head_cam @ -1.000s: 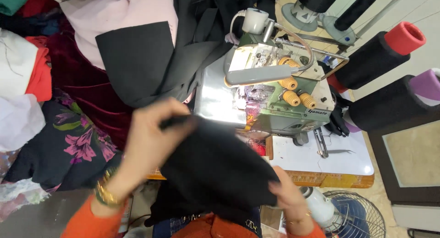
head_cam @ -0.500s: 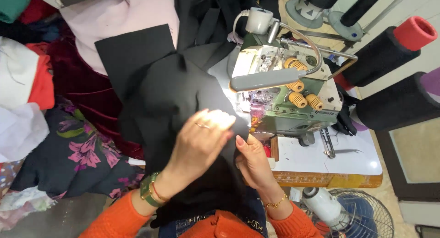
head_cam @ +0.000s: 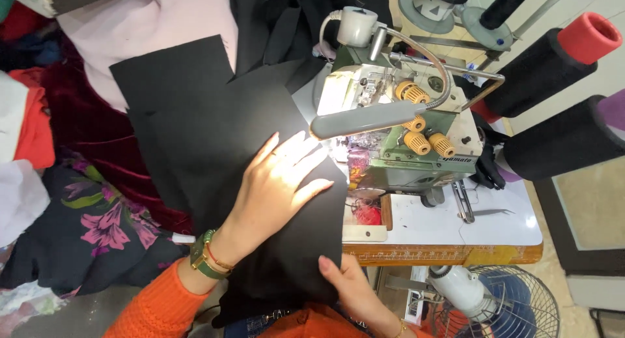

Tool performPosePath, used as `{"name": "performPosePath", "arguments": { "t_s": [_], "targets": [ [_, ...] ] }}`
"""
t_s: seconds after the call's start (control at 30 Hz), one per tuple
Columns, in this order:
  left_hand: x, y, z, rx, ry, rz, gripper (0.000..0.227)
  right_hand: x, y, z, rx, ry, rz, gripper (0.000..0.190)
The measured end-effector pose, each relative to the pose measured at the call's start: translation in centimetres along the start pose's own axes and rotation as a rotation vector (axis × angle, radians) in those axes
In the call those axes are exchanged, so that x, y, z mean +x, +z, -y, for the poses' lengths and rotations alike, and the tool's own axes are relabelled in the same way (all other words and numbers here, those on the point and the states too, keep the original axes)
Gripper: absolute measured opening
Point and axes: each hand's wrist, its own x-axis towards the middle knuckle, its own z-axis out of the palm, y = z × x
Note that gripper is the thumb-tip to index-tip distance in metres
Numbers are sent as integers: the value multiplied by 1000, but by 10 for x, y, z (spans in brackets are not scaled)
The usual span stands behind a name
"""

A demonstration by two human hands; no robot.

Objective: Sewing the edges of black fabric pieces using an industrial overlock sewing machine.

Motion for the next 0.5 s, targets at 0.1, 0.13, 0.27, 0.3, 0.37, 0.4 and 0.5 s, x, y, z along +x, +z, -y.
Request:
{"name": "performPosePath", "arguments": {
  "t_s": [0.1,0.13,0.27,0.3,0.37,0.4,0.5],
  "targets": [
    [6,1,2,-47,-19,5,46,-4,4,-3,101,10,53,37],
    [7,1,2,-61,-18,-16,44,-3,6,1,156,36,52,36],
    [14,4,4,-120,-30,-75,42,1,13,15,320,107,43,43],
    [18,3,3,-120,-28,-72,42,2,12,15,323,107,41,43],
    [24,0,3,-156,-78,-37,53,5,12,15,368,122,37,44],
    [24,2,4,-156,-77,-33,53,6,13,18,372,123,35,44],
    [27,3,7,-132,-75,-70,59,10,15,23,374,141,28,45]
  ]
}}
